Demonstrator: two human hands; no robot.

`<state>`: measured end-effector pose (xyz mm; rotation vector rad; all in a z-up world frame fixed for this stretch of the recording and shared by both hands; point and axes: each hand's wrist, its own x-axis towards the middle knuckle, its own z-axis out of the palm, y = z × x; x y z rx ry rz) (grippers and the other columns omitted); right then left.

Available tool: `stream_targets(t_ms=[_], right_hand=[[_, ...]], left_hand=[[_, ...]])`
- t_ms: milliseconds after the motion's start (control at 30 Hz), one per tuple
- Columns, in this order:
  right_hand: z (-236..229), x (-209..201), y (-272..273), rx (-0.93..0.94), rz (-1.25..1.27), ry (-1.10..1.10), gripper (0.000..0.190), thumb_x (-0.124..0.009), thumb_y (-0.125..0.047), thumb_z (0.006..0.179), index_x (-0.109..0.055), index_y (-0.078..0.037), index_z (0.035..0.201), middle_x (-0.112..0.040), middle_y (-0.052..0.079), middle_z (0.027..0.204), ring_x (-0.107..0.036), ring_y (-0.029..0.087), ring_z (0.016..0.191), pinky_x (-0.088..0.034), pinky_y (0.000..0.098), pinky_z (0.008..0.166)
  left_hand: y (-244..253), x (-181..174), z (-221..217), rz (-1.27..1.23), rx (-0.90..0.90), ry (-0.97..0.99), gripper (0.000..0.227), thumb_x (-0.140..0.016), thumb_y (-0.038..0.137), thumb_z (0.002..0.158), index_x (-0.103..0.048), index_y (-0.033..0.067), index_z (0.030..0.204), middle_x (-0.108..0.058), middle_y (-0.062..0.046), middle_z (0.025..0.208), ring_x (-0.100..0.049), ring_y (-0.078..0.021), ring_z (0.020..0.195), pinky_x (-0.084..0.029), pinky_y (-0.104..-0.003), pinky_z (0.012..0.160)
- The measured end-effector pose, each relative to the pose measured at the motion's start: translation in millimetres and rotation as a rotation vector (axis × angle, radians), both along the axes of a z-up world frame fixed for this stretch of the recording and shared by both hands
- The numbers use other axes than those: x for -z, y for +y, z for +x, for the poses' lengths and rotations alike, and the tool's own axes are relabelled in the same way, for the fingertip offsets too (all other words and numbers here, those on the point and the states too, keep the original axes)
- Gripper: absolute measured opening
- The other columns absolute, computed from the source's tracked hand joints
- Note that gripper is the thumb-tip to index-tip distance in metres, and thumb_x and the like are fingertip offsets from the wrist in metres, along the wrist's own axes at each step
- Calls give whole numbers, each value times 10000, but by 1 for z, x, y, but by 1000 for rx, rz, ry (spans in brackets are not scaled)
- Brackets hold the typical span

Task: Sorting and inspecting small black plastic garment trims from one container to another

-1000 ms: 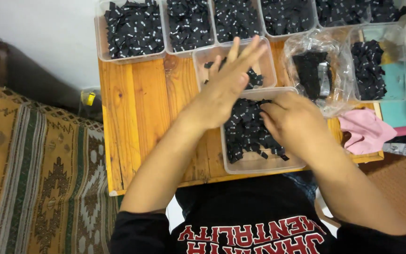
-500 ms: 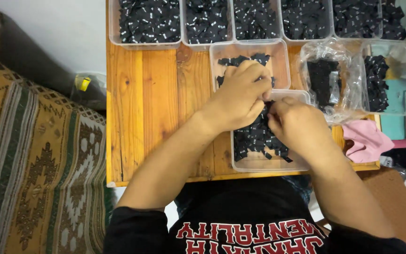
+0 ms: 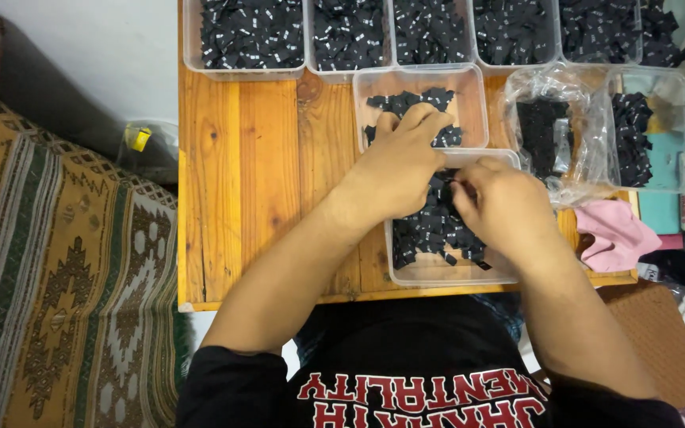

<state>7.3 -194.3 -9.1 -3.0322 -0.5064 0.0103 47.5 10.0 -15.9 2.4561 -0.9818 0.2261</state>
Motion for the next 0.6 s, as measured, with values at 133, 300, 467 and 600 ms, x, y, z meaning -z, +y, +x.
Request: stream_targets(t_ms=[133,300,467,600], right_hand=[[-4,-11,3,-23,76,7,168,-671,-349,939,-754,-215,996,-723,39,880,-730,347,883,-575,475,730],[-6,-15,6,-43,84,-29,172,-647,-344,973,-757,-216,1006,-707,37,841,-725,335,846,-566,446,700],[-4,-13,2,-44,175,-9,182,-678,-330,963,-741,-174,1031,-703,57,842,-717,362,852,-562,465,698],[-2,-13,4,-57,163,-3,202,-731,-280,892,-729,-182,1070,-697,65,825,-715,376,836,-557,502,701]], left_hand=[[2,3,3,-26,41,46,194,-743,225,714,-748,199,906,-527,-34,1294,-374,-287,1297,-340,-515,915],[0,16,9,-202,79,24,77,-709,291,814,-665,227,810,-602,-11,1199,-470,-251,1244,-357,-487,891],[0,23,13,-311,62,-60,109,-599,312,918,-586,223,855,-578,39,1015,-524,-206,1133,-345,-432,831],[-4,30,15,-399,41,-63,102,-546,308,938,-538,235,867,-552,68,937,-550,-193,1034,-339,-391,783]])
